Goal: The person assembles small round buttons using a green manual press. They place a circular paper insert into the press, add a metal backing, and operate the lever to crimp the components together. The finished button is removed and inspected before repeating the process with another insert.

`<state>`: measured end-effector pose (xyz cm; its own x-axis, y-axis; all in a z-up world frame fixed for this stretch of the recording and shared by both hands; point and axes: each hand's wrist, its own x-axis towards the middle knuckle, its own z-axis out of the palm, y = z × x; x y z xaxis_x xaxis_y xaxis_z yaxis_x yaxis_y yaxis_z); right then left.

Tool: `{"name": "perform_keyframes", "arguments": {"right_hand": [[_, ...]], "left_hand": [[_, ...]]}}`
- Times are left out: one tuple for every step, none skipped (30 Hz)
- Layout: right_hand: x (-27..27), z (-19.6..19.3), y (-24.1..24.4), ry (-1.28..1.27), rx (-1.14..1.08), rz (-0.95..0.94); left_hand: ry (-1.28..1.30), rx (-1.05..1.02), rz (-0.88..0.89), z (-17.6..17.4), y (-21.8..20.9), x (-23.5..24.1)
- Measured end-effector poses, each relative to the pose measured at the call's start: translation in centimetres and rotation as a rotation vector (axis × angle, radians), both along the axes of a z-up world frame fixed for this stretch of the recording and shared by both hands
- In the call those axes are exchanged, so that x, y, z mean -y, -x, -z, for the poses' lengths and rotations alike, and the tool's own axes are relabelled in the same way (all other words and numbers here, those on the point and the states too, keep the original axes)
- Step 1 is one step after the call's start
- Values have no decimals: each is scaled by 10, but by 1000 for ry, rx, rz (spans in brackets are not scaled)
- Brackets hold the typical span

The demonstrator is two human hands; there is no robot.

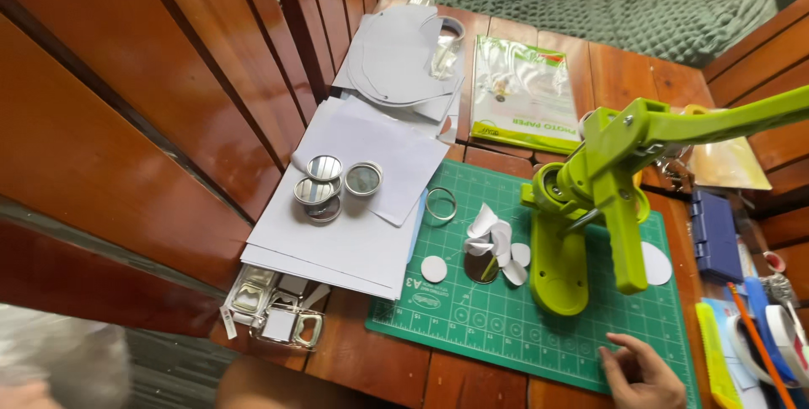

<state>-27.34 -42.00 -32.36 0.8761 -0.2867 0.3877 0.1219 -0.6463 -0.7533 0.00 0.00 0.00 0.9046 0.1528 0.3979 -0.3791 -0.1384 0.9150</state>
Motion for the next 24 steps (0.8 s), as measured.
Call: {"name": "perform_keyframes", "arguments": {"right_hand": [[-3,-6,3,22,3,8],[-4,-5,2,19,4,20],[-3,-4,2,58,-24,47],[-2,-4,3,97,-50,81],[-1,-4,1,94,-49,99],[1,-4,1,120,-65,79],[5,-4,0,145,-82,58],[13,3,-3,142,-79,83],[22,9,-5,202,-64,24],[32,16,-6,264,-53,-38],[32,15,-5,263,-55,-18],[32,14,-5,292,-46,-28],[33,13,-5,320,-37,-38],[31,11,-5,320,-37,-21],[30,9,-5,316,-36,-40],[29,6,-6,316,-35,-62],[26,4,-7,318,-34,-47],[24,0,-7,310,-29,-47],[22,-3,-7,303,-24,-47],[26,0,-9,307,-23,-36],[29,2,-11,191,-77,-11],[34,3,-14,73,-124,15],[40,-4,-29,76,-120,27],[47,-9,-43,-23,-140,82]], "left_hand": [[1,-11,-4,12,-1,-10],[2,-13,0,19,-2,-15],[3,-15,3,25,-3,-19],[5,-16,13,30,-5,-21],[6,-17,23,34,-6,-22],[7,-17,38,38,-8,-19],[9,-17,54,41,-10,-17],[10,-16,69,45,-13,-14],[11,-15,85,48,-16,-12],[14,-18,97,53,-17,-9],[16,-22,109,61,-16,-8],[19,-25,118,66,-13,-7],[22,-29,127,67,-10,-6],[25,-30,135,73,-5,-3],[28,-30,144,79,0,1],[33,-31,150,83,5,4],[38,-32,156,92,10,5],[47,-36,159,102,18,6],[55,-40,162,112,27,7],[62,-42,164,128,35,-1],[70,-43,167,143,45,-7],[76,-42,170,155,54,-12],[83,-41,174,175,65,-29],[87,-41,177,195,79,-46]]}}
